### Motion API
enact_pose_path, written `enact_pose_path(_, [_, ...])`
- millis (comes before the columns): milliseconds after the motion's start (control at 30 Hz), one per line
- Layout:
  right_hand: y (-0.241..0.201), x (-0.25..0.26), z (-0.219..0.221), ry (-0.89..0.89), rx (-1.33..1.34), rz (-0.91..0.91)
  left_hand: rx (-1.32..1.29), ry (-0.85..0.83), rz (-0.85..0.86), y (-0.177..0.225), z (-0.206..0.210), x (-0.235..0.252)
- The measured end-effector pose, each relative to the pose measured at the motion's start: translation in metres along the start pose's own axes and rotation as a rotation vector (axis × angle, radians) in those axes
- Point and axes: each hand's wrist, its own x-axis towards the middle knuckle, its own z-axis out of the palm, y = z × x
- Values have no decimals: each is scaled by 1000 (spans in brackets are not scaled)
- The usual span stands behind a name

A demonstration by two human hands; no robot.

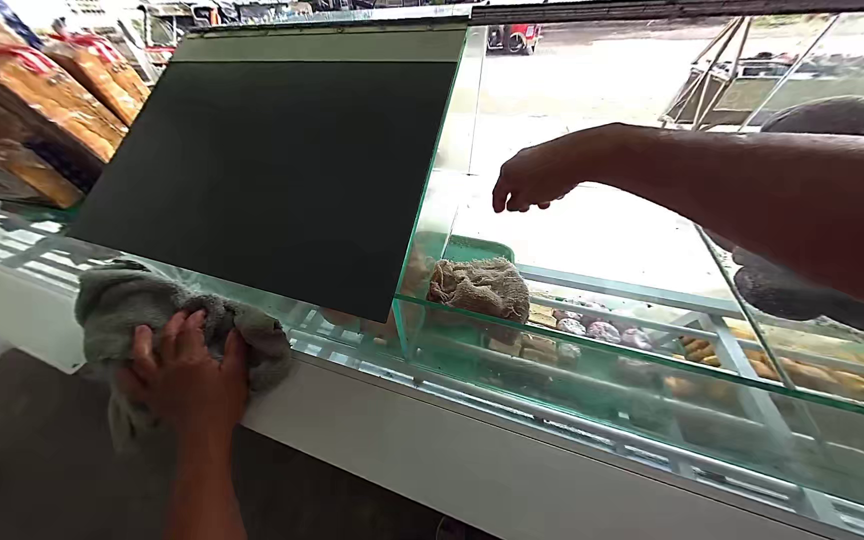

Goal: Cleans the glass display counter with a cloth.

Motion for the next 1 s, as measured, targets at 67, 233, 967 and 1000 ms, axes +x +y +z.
enact_pose_path(67, [34,25,-4,134,-145,86,4,-5,-11,0,1,0])
enact_pose_path(233, [65,73,2,93,-133,227,20,-4,1,-3,2,0])
enact_pose_path(967, [11,43,-15,76,378,56,-7,29,-18,1,2,4])
enact_pose_path(1000, [-8,27,-6,-45,401,-25,-7,33,-17,0,3,4])
